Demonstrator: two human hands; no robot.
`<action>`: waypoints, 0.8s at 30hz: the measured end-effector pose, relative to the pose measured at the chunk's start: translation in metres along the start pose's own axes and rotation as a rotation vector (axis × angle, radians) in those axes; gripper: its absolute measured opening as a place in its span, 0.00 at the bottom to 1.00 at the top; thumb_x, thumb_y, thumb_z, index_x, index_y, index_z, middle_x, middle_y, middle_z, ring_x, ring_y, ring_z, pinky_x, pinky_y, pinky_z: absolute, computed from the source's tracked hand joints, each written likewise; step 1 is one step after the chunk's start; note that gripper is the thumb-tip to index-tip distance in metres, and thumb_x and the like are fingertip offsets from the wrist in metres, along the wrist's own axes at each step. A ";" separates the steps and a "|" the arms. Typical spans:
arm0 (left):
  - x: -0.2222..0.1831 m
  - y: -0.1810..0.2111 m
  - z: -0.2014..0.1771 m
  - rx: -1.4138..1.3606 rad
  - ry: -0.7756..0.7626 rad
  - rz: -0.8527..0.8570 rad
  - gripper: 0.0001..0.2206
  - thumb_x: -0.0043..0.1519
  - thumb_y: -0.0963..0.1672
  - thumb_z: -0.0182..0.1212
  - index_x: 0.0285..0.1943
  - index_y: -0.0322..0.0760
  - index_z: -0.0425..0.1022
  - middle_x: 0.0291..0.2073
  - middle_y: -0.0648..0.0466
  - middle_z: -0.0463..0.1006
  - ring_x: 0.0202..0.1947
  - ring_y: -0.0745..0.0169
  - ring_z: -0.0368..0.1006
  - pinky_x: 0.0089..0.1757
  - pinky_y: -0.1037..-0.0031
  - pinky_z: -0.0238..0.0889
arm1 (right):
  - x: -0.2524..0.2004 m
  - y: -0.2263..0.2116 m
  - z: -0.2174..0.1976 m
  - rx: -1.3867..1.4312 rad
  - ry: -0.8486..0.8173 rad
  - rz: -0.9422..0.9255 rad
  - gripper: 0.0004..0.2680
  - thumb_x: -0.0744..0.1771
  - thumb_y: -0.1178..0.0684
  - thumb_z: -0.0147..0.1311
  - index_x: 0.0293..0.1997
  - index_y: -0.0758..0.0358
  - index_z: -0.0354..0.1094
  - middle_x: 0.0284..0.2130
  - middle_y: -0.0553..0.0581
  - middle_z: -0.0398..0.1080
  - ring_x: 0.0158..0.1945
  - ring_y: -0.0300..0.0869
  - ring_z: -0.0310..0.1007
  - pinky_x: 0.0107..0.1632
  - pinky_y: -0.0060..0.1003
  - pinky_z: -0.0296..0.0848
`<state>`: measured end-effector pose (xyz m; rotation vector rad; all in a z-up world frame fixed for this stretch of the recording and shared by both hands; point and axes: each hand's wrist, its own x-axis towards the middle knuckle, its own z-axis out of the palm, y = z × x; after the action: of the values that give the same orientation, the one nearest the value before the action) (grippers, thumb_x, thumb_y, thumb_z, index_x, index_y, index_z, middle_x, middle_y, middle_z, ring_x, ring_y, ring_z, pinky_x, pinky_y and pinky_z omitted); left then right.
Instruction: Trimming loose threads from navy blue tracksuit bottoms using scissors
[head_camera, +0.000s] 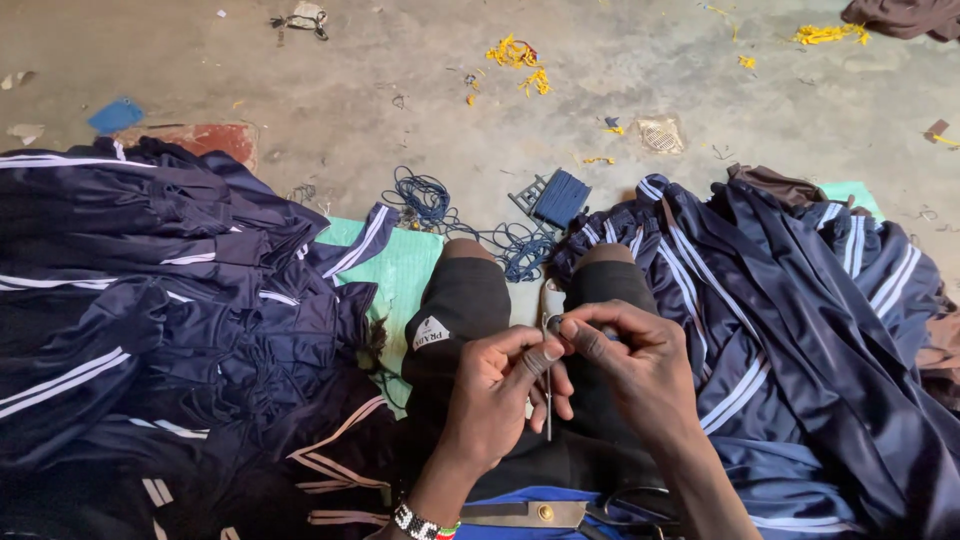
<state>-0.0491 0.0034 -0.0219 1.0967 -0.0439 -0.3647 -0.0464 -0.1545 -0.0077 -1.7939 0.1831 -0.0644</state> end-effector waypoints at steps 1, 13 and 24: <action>0.000 0.001 0.001 0.005 -0.002 0.001 0.12 0.66 0.43 0.58 0.38 0.24 0.75 0.21 0.43 0.76 0.16 0.57 0.75 0.14 0.81 0.55 | -0.001 0.000 0.000 0.008 0.006 0.017 0.03 0.64 0.55 0.65 0.34 0.61 0.81 0.19 0.45 0.68 0.25 0.28 0.57 0.29 0.25 0.54; -0.002 -0.008 0.002 -0.022 -0.016 -0.054 0.09 0.66 0.41 0.60 0.39 0.23 0.74 0.22 0.42 0.74 0.15 0.55 0.75 0.13 0.79 0.58 | -0.008 0.000 0.007 0.155 -0.003 -0.016 0.04 0.67 0.55 0.58 0.38 0.63 0.74 0.30 0.50 0.74 0.34 0.33 0.70 0.38 0.27 0.69; -0.003 -0.005 0.003 0.090 -0.025 -0.018 0.09 0.68 0.41 0.58 0.39 0.26 0.76 0.21 0.46 0.74 0.15 0.60 0.75 0.13 0.80 0.59 | -0.007 -0.005 0.006 0.267 -0.092 0.023 0.04 0.67 0.59 0.57 0.34 0.69 0.73 0.26 0.56 0.71 0.17 0.39 0.69 0.20 0.31 0.72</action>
<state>-0.0535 -0.0007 -0.0241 1.1822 -0.0733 -0.3958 -0.0522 -0.1467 -0.0038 -1.5244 0.1235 0.0098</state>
